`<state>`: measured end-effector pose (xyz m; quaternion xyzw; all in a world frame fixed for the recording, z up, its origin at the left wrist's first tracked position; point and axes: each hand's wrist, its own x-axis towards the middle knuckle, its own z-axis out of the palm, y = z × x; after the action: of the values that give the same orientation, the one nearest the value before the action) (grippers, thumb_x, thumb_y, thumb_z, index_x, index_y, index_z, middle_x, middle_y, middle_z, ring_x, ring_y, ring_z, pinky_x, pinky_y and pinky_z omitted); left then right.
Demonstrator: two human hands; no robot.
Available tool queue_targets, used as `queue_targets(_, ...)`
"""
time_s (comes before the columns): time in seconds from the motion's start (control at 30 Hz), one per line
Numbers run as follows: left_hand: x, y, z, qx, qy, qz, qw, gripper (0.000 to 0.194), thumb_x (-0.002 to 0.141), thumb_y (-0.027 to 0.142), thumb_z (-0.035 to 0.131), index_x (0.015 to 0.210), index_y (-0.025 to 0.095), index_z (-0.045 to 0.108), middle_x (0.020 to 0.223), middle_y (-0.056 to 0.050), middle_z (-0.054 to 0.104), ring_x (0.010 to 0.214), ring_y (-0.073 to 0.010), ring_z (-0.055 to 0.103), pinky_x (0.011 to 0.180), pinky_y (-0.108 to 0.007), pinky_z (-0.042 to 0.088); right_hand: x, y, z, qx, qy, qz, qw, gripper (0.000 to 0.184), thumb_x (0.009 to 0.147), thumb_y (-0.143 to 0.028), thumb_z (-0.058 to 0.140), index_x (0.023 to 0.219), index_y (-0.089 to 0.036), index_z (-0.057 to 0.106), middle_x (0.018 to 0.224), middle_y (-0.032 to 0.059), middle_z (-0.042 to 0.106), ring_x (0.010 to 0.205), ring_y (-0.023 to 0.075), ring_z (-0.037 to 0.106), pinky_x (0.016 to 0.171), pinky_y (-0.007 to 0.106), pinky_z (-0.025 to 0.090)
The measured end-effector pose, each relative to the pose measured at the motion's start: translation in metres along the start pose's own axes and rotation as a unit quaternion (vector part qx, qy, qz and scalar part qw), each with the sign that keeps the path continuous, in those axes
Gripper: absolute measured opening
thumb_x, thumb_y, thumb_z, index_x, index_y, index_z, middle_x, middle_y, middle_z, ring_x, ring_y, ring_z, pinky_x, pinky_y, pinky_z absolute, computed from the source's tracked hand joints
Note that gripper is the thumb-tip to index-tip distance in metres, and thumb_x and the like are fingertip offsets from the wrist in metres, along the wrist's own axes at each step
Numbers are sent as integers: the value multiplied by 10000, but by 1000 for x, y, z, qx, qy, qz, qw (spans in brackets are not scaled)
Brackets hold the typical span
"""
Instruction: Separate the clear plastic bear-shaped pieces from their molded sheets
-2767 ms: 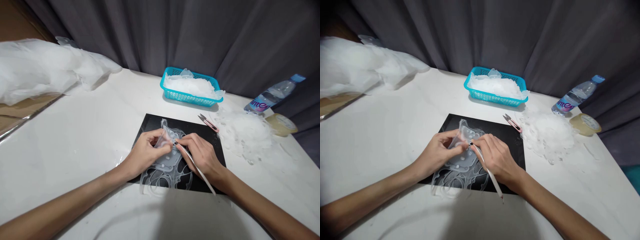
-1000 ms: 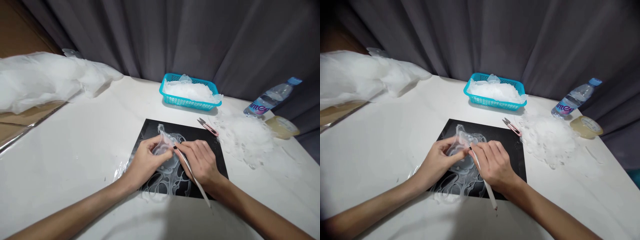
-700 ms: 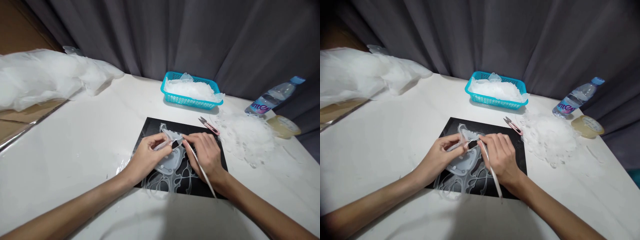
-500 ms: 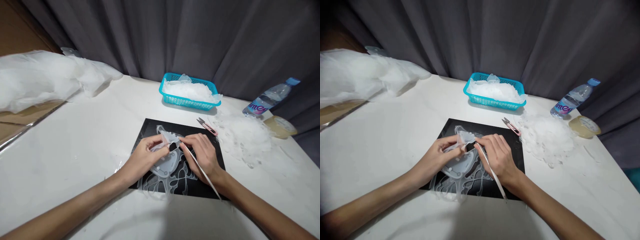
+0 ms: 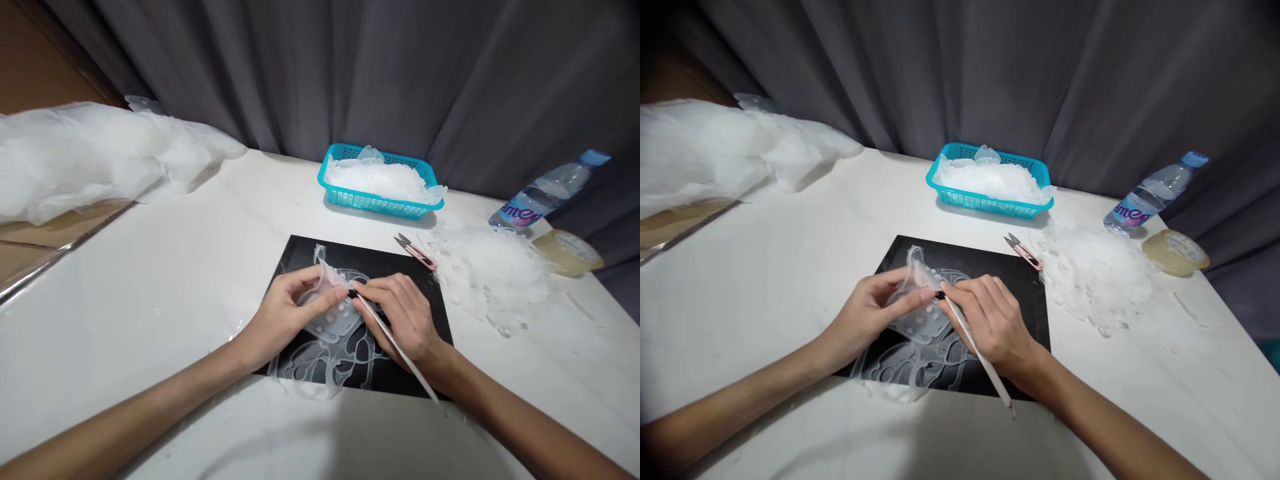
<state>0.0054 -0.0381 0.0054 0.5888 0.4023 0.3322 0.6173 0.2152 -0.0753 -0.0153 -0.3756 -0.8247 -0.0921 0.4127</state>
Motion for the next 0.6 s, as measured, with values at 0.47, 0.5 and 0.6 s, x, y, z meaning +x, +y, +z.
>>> queue_targets(0.47,-3,1,-2,21,-20,23,999,220,929,386,735,903,168,710,823,-13,663,771,-151,610,713,-246,512,0,0,-1,-1,2,5,1000,244,981,-134,643,1224,-132,628,941,103,727,830,208,679,728,348,557)
queue_targets(0.5,-3,1,-2,23,-19,24,999,225,931,390,732,904,169,703,821,-11,656,773,-152,605,716,-249,507,0,0,-1,4,1,5,1000,241,984,-136,637,1224,-133,628,940,103,726,833,207,676,733,349,559)
queue_targets(0.6,-3,2,-2,40,-19,35,998,239,942,393,715,864,170,681,801,0,618,765,-149,576,715,-252,484,-1,0,0,8,-2,2,1000,230,978,-116,626,1208,-111,629,924,110,721,828,212,666,728,350,554)
